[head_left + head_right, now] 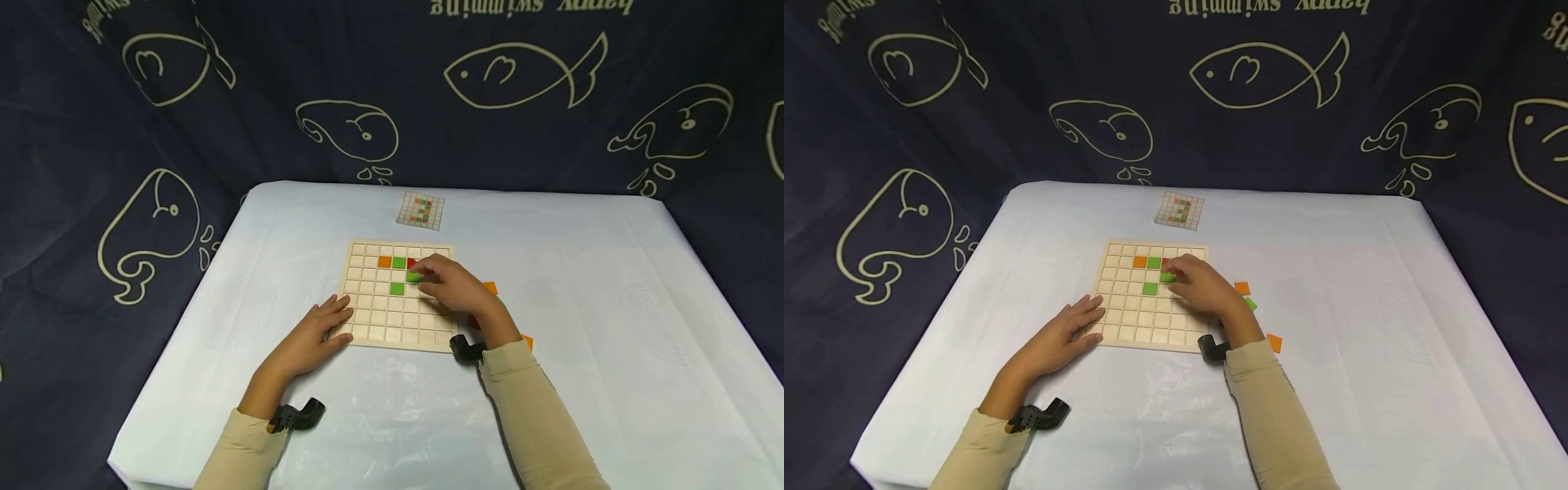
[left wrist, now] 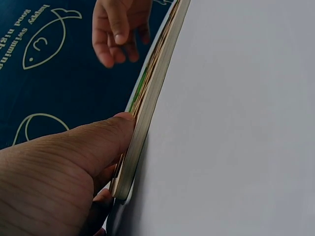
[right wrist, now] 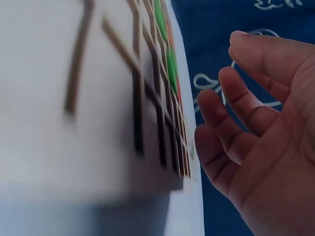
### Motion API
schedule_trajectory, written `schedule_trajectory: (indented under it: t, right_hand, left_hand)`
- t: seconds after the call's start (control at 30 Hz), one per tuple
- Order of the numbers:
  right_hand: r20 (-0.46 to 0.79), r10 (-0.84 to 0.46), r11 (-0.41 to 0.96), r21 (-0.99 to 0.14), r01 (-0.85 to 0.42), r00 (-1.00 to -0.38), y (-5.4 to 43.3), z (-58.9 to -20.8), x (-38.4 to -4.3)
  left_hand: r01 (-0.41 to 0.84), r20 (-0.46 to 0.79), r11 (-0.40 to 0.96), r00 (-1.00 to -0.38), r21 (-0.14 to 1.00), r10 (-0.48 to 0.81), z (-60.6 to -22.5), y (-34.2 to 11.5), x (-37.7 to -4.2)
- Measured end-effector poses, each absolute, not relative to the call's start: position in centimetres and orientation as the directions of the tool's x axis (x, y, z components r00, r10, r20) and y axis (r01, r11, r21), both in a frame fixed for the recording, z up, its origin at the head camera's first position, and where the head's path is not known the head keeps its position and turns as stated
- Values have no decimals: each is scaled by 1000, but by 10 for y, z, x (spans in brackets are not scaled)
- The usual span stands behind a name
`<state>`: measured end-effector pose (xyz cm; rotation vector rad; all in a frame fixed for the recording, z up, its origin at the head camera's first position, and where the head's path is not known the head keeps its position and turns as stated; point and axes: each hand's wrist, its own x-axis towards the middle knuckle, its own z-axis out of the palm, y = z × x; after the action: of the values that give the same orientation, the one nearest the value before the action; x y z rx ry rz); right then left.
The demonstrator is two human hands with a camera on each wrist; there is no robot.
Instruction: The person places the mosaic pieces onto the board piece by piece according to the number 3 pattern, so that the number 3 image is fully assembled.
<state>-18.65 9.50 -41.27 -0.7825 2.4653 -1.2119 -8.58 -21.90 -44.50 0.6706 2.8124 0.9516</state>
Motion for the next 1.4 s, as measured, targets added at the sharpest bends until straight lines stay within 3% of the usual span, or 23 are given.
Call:
schedule_trajectory:
  t: [0.67,1.4]
  right_hand:
    - [-64,-407,620,-752,-224,-911,163,-409,-190]
    - [-183,-342,703,-701,-121,-922,199,-423,-187]
  left_hand:
    - [373,54,701,-900,607,433,-444,-219,-85]
    - [372,53,701,-900,609,432,-447,-218,-85]
